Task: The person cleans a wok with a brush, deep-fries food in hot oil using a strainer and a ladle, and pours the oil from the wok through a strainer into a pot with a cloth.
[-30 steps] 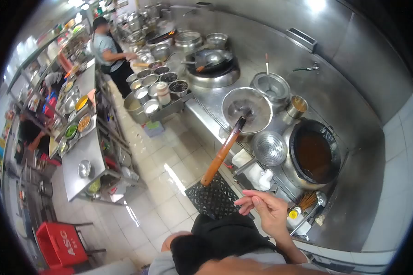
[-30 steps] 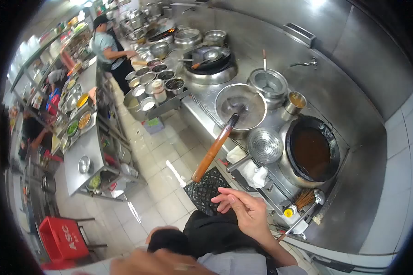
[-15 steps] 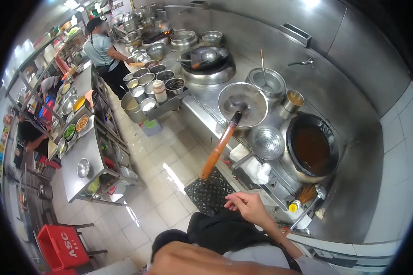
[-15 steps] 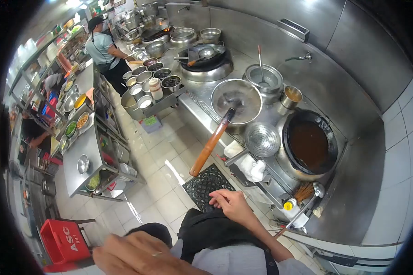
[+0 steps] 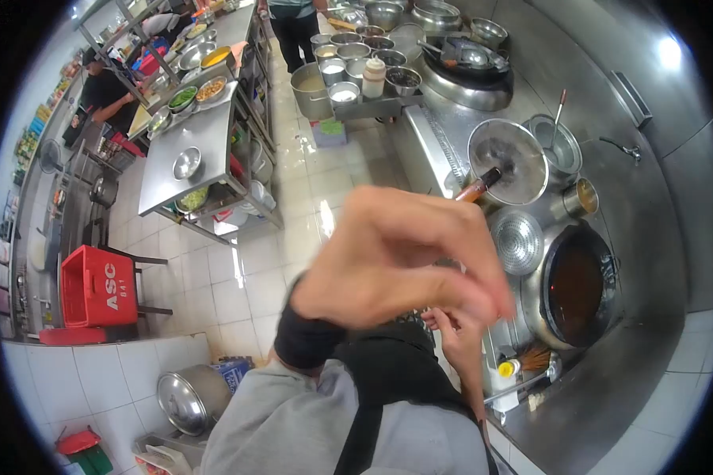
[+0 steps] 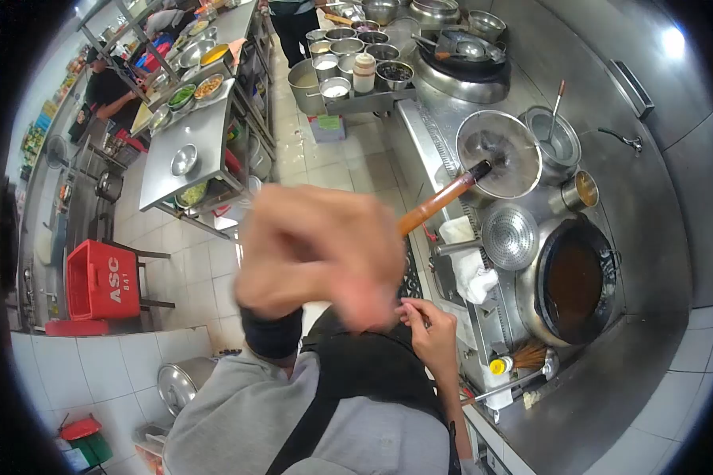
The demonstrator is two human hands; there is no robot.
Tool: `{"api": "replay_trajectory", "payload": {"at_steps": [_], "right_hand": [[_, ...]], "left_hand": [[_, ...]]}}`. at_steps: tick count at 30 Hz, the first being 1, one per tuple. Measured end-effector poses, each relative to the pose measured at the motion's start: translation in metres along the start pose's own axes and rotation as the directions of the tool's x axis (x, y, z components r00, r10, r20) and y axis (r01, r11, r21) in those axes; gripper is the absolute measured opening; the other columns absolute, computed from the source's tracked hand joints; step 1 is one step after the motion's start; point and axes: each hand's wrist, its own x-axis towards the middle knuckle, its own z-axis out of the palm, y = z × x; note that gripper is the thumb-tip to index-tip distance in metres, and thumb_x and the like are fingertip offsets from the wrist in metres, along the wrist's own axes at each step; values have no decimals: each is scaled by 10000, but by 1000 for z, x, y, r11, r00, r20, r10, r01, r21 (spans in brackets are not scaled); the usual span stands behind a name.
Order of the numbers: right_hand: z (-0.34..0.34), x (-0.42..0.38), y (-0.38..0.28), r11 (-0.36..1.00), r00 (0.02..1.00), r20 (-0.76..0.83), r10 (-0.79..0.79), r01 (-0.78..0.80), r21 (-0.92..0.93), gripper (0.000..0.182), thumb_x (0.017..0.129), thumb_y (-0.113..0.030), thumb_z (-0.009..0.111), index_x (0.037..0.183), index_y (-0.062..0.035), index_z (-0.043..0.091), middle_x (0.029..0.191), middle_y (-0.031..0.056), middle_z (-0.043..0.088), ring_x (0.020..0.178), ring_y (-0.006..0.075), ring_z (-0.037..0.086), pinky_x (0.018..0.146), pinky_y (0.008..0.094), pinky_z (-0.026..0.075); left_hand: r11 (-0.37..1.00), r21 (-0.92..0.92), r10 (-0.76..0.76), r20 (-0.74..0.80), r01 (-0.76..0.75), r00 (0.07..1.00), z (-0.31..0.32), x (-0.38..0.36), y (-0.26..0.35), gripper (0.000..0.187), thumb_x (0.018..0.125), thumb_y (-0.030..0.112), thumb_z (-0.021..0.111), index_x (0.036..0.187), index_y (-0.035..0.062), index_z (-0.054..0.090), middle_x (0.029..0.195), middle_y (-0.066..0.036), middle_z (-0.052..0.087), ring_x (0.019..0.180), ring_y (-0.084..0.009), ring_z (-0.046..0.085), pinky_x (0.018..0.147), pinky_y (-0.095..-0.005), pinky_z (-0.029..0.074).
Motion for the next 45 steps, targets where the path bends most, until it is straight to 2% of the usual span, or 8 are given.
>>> {"api": "replay_trajectory", "payload": {"at_steps": [15,22,29,35,38,41,43,45], "right_hand": [[-41,-17,7,987,995,-96,-28,13,-160,389,1008,-57,546,1391,9,564,939,145,760,796,217,728,759,329,564],[-64,-84,-30,817,915,-387,113,136,560,164,1016,-33,606,923,65,699,844,130,724,789,150,686,764,286,544],[-46,-101,-171,586,725,-626,-287,650,484,489,1098,-345,395,949,49,642,737,171,694,579,326,659,537,406,564],[-20,-89,-218,740,752,-580,-313,576,348,210,1019,-332,631,1101,-156,710,986,21,740,897,151,659,792,310,550],[-52,-69,-188,758,753,-540,-377,586,287,237,1045,-273,561,1066,-72,685,1047,81,693,937,170,646,815,311,546],[-85,-27,-143,745,743,-494,-452,619,249,284,1072,-214,492,1030,12,659,1109,142,645,977,190,632,838,312,542],[-94,-7,-74,938,860,-467,-208,310,153,160,1030,-166,595,1114,-31,613,1161,130,622,1013,201,605,844,349,525],[-84,7,-15,991,911,-406,67,-13,134,179,993,-127,657,1131,-14,639,1066,83,641,943,155,598,825,306,522]], "left_hand": [[627,433,-714,-14,647,700,-28,-3,-377,322,1040,241,612,1128,-42,738,990,-136,774,857,-142,716,824,-297,560],[314,904,-479,-113,290,871,-12,-59,-563,803,839,375,801,1397,-112,491,1419,-318,513,1303,-497,494,1112,-513,401],[214,950,-547,-78,229,833,-15,-41,-641,944,748,390,850,1442,-88,425,1317,-271,597,1214,-409,580,1053,-492,434],[79,972,-589,-133,220,797,-18,-46,-621,715,721,565,803,1095,-34,698,1087,-249,712,1084,-408,665,983,-521,509],[358,860,-681,-26,364,732,-35,-42,-544,376,774,386,749,813,11,737,834,-178,725,820,-381,714,755,-463,585],[601,87,-796,-26,794,605,-45,-69,-474,235,808,250,654,843,26,714,822,-101,703,712,-276,695,661,-397,577],[450,-511,-856,-15,732,516,-36,-79,-399,246,812,213,612,971,36,675,814,-33,650,628,-199,636,620,-306,540],[532,-507,-788,-4,678,616,-33,-86,-344,429,803,202,608,1197,36,578,992,-74,628,737,-190,634,679,-303,541]]}}
